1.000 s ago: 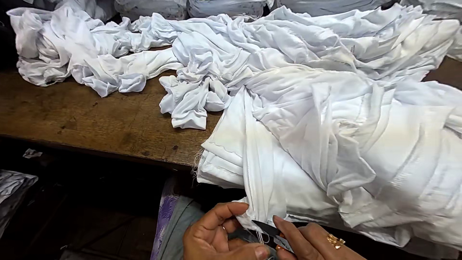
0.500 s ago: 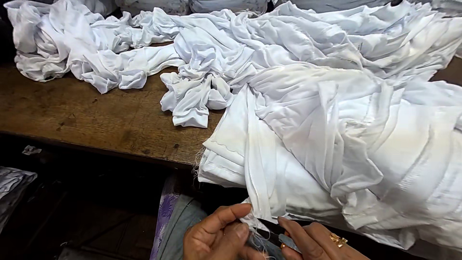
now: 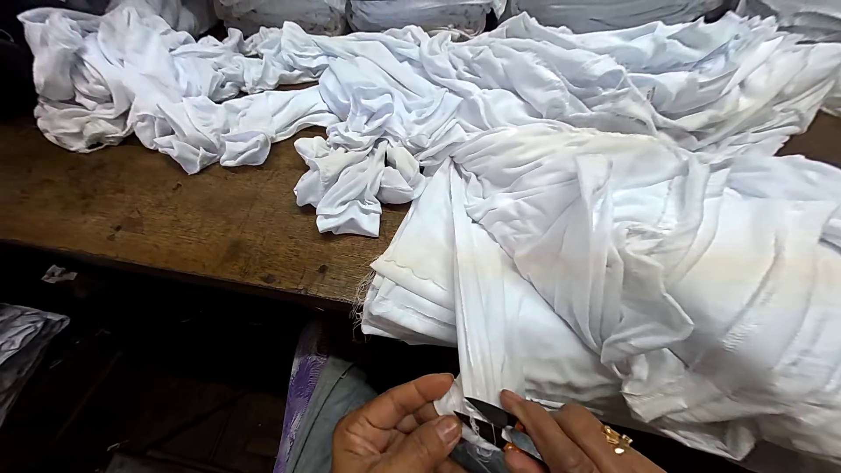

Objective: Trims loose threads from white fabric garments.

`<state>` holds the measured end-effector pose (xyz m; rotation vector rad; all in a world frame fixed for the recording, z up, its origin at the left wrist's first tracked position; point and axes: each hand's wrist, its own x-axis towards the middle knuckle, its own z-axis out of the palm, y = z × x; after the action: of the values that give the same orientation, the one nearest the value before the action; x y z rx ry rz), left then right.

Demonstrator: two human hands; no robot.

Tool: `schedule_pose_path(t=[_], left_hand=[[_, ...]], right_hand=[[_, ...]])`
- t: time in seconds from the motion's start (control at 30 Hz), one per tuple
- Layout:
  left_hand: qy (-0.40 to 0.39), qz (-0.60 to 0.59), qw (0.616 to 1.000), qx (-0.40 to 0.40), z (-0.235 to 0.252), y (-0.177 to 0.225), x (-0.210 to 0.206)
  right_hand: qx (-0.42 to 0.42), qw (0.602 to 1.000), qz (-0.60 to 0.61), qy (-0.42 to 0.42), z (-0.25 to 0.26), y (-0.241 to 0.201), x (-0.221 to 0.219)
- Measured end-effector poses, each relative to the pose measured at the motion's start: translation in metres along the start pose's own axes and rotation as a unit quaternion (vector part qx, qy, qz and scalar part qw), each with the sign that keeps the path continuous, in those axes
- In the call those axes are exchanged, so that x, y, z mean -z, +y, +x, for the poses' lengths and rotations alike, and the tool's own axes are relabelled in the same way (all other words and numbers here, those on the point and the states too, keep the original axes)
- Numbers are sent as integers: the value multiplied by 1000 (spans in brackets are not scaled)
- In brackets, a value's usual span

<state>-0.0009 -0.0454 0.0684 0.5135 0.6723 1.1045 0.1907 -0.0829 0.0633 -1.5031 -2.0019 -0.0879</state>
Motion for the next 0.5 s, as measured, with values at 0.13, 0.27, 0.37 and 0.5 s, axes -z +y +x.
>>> schedule_pose_path(t=[0.13, 0.27, 0.37, 0.5], left_hand=[[-1, 33, 999, -14, -2, 1, -2], [-2, 26, 999, -20, 1, 0, 0], [-2, 19, 999, -39, 1, -3, 3], [-24, 42, 997, -65, 0, -6, 5]], right_hand=[[24, 999, -18, 13, 0, 2, -1], [40, 999, 6, -10, 1, 6, 3], [-10, 980, 187, -68, -1, 14, 13], [-162, 877, 448, -66, 2, 22, 11]])
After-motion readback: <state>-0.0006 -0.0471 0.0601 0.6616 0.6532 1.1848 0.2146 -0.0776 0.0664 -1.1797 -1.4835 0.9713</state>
